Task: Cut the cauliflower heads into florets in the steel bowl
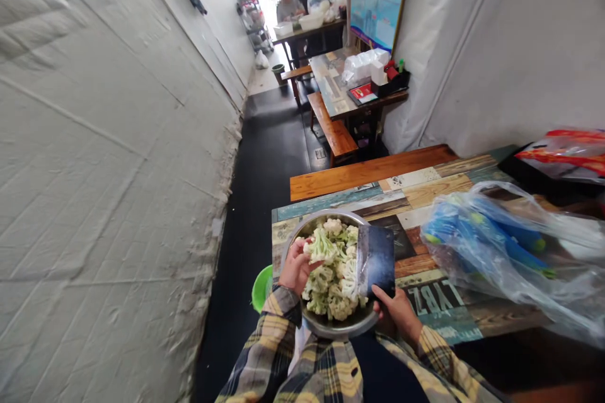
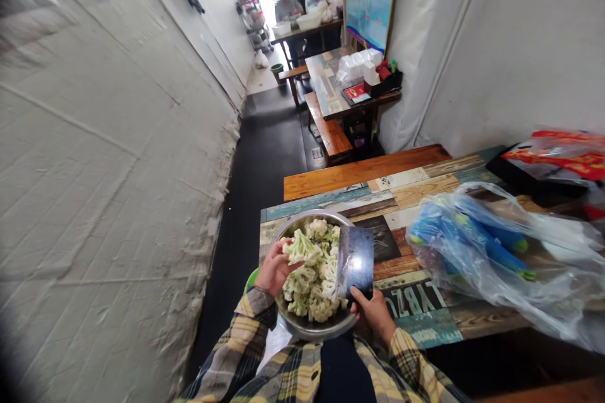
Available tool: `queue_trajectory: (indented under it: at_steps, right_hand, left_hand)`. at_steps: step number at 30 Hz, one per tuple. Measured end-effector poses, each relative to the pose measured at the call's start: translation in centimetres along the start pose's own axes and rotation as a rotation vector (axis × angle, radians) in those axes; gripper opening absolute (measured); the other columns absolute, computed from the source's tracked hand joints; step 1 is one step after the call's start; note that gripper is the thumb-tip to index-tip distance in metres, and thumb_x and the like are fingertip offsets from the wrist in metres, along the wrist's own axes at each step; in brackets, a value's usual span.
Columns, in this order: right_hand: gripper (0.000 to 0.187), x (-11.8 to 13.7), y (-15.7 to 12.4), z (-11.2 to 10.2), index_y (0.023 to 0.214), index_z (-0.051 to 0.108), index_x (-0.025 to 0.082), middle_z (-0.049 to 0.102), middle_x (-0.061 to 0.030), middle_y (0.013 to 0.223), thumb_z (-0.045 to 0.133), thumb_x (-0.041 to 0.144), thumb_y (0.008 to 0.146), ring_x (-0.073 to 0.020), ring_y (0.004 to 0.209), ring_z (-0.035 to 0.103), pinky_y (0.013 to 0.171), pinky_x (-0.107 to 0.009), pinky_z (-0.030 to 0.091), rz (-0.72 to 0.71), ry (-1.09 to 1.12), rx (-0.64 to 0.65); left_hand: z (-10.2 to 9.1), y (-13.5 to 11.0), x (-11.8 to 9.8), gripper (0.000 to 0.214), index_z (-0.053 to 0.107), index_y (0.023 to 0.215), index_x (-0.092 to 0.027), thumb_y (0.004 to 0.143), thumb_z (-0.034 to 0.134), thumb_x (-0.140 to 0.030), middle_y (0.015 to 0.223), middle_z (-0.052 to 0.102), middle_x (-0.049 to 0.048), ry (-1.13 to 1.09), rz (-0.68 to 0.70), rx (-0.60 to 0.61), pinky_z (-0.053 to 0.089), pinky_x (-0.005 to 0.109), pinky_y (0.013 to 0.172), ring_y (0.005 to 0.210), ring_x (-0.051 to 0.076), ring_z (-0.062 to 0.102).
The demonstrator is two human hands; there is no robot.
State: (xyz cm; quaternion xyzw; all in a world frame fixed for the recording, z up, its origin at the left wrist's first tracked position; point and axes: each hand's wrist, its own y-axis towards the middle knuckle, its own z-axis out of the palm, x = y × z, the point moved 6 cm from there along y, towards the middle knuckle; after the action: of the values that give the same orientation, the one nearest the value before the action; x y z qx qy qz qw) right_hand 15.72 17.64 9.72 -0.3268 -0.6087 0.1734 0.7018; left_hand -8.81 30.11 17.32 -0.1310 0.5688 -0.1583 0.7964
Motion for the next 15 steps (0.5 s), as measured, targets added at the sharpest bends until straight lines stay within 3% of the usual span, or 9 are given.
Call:
queue_trajectory:
  at_steps: [6,11,15]
  right_hand:
    - [0.042,1.6,-2.3,-0.8,0.055,0.057,0.019,0.059,-0.0012,0.044,0.067,0.058,0.067,-0.0143,0.036,0.052,0.039,-0.026,0.043,-0.117,-0.165,-0.087]
    - [0.04,6.3,-4.9,-1.1,0.053,0.06,0.02,0.062,-0.0041,0.049,0.062,0.052,0.077,-0.0193,0.048,0.06,0.054,-0.03,0.051,-0.516,-0.439,-0.116]
    - [0.026,8.5,-6.8,-0.1,0.088,0.073,0.02,0.072,-0.008,0.083,0.056,0.04,0.085,-0.0233,0.08,0.069,0.078,-0.032,0.055,-0.821,-0.584,-0.059]
  left_hand:
    - [2.0,-3.7,0.7,0.039,0.048,0.113,-0.026,0.075,0.053,-0.034,0.125,0.061,0.0066,-0.151,-0.122,0.1,0.057,0.044,0.08,0.104,0.026,0.063]
    - [2.8,-5.4,1.9,0.046,0.053,0.119,-0.025,0.083,0.046,-0.053,0.127,0.061,0.009,-0.159,-0.166,0.093,0.057,0.041,0.075,0.11,0.03,0.061]
    - [3.7,-6.2,1.8,0.063,0.044,0.131,-0.026,0.074,0.063,-0.047,0.125,0.062,0.0094,-0.096,-0.084,0.139,0.054,0.045,0.083,0.11,0.031,0.061]
